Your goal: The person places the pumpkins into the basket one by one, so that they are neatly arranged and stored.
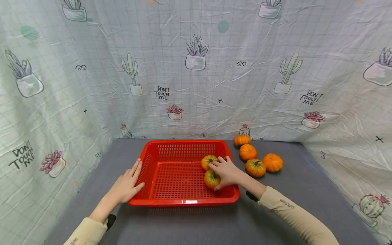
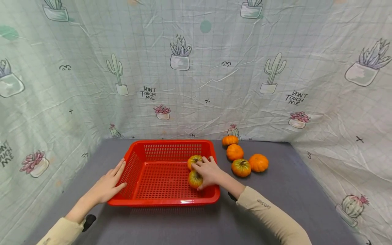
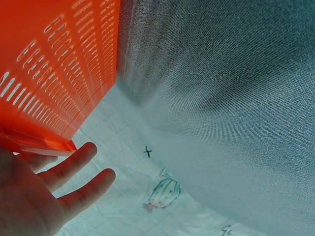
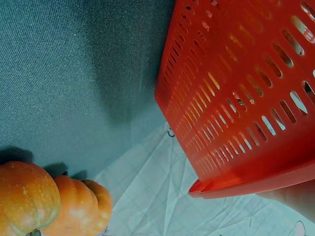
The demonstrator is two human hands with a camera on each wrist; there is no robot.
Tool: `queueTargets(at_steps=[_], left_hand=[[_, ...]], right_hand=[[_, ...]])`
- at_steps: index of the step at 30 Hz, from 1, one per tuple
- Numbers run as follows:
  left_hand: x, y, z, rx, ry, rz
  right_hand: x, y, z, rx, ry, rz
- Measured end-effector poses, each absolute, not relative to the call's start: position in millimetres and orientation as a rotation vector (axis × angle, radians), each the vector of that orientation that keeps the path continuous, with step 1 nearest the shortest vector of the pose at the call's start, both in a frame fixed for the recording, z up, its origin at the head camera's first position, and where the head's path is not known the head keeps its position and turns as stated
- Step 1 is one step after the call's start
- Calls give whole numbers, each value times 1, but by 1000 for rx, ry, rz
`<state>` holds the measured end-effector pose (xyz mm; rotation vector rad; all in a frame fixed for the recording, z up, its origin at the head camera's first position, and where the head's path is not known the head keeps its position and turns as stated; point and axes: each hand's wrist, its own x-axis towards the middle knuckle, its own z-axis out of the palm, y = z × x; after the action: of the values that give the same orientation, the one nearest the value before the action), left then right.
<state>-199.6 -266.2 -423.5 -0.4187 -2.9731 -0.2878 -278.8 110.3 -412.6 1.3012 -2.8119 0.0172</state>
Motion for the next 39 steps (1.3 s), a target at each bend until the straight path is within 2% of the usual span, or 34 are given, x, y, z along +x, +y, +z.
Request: queueTargets(at_steps=[21, 39], left_hand=[[-200, -266, -425, -419, -2967, -286], [-201, -267, -424, -429, -2979, -303]], right_hand=[[-266, 113, -406, 1276, -2710, 48], [-245, 152, -410, 1102, -2513, 311]])
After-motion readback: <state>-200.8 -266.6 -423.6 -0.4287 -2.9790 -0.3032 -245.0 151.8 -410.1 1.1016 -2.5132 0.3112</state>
